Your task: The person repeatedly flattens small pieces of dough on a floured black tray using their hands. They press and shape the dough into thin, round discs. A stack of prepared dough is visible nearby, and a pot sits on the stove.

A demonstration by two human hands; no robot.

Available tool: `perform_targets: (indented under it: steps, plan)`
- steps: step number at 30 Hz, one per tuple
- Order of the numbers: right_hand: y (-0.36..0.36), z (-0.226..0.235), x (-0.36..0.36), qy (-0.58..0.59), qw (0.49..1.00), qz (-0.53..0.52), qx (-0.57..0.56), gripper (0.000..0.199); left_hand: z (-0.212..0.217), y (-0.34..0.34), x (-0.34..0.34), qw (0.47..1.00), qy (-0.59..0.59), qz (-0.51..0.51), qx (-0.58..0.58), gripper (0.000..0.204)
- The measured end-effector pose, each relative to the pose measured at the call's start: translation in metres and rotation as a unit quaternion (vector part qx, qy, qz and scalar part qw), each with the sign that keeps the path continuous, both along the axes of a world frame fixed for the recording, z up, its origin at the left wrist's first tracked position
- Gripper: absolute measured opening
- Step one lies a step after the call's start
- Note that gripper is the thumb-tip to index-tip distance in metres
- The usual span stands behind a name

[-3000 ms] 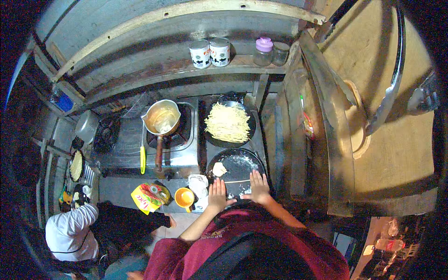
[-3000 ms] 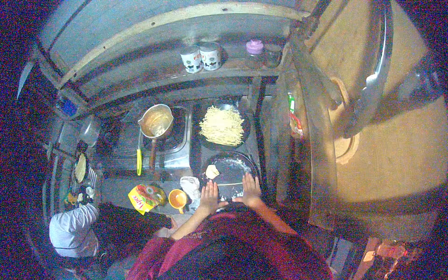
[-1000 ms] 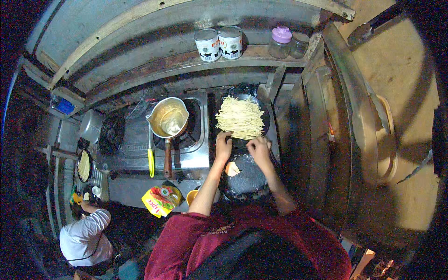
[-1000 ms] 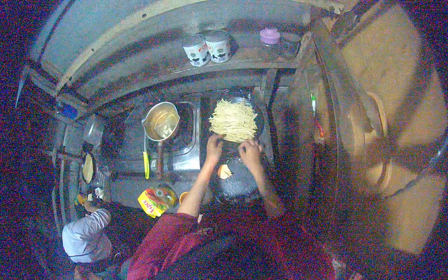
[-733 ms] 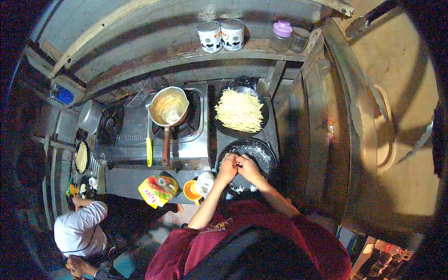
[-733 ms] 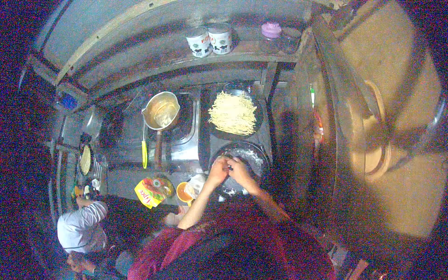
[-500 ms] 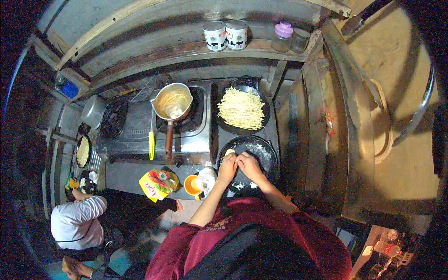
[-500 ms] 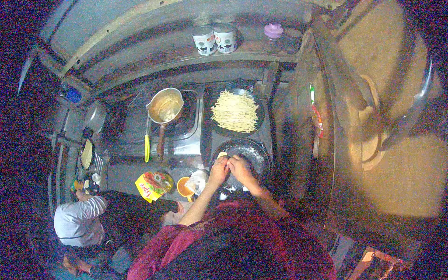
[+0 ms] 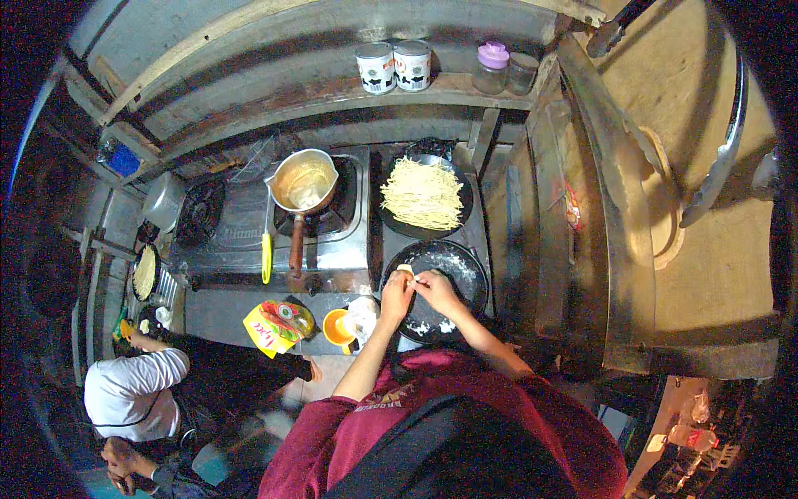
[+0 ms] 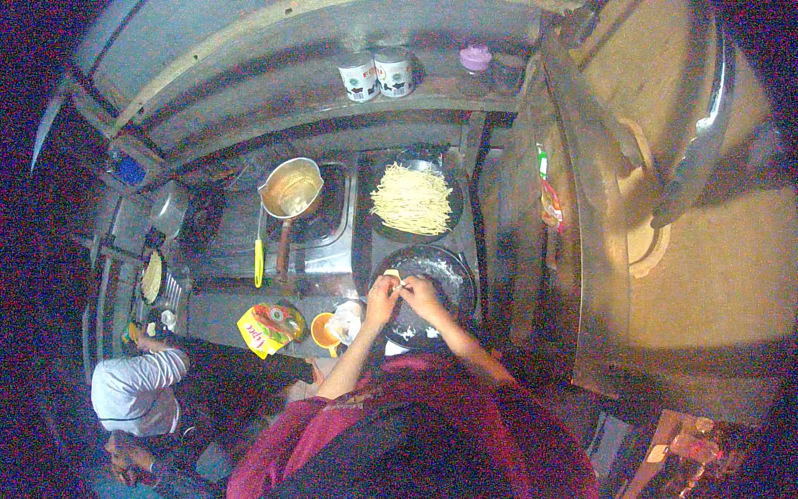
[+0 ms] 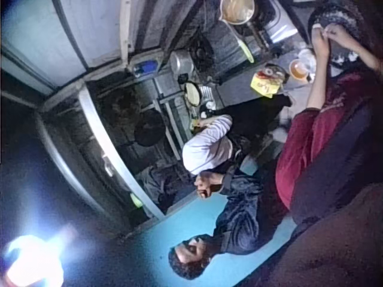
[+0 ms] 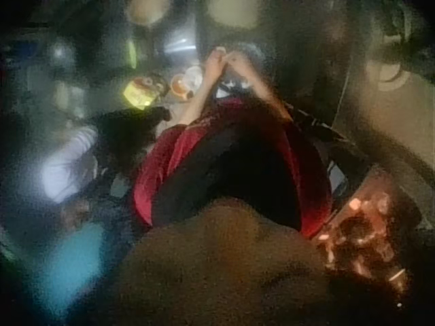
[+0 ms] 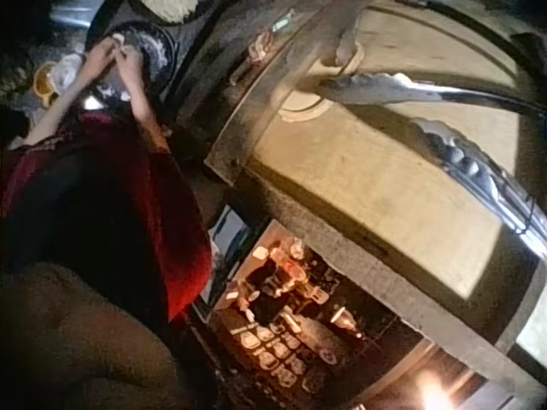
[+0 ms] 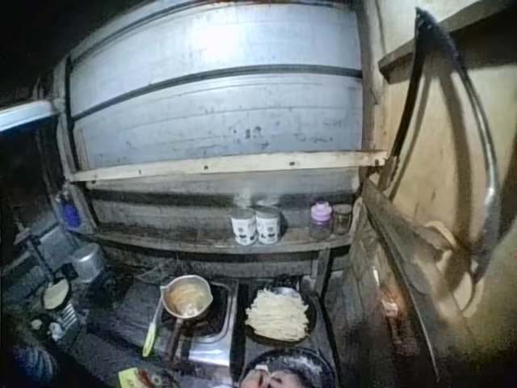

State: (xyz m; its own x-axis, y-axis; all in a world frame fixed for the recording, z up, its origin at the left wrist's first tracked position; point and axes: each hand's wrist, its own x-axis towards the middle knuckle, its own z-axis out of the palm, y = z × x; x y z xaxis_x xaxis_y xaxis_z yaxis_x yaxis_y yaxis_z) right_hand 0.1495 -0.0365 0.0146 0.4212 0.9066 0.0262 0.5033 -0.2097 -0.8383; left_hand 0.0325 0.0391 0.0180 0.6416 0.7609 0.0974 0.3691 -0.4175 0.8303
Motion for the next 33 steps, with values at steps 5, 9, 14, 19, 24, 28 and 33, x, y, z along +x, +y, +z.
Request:
perform_targets:
  steps: [5, 9, 14, 19, 24, 28, 33]
  plan:
    - [0.005, 0.0, 0.004, -0.036, 0.999, 0.022, 0.004, 0.013, -0.001, 0.001, -0.002, 0.999, -0.026, -0.017, 0.038, 0.011]
    - [-0.01, -0.007, 0.019, 0.252, 0.962, 0.092, -0.041, 0.015, 0.004, 0.004, 0.001, 0.998, -0.043, 0.004, 0.037, 0.011]
    - [-0.052, -0.003, 0.015, -0.045, 0.998, 0.038, 0.0, 0.015, 0.014, 0.002, 0.007, 0.996, 0.034, 0.008, 0.088, 0.012]
    - [-0.063, 0.0, 0.008, -0.09, 0.994, -0.033, -0.043, 0.007, 0.006, -0.001, 0.013, 0.963, 0.053, 0.024, 0.263, 0.008]
    - [-0.061, 0.002, 0.009, -0.056, 0.994, -0.083, -0.045, 0.009, 0.014, -0.014, 0.011, 0.979, 0.038, -0.01, 0.199, 0.021]
    - [-0.07, -0.002, 0.01, -0.182, 0.983, -0.039, -0.003, 0.01, 0.017, -0.029, -0.005, 0.982, 0.038, -0.014, 0.182, 0.023]
    - [-0.067, 0.011, 0.002, -0.183, 0.983, -0.025, 0.014, 0.011, 0.008, -0.017, 0.003, 0.991, 0.019, 0.07, 0.109, 0.021]
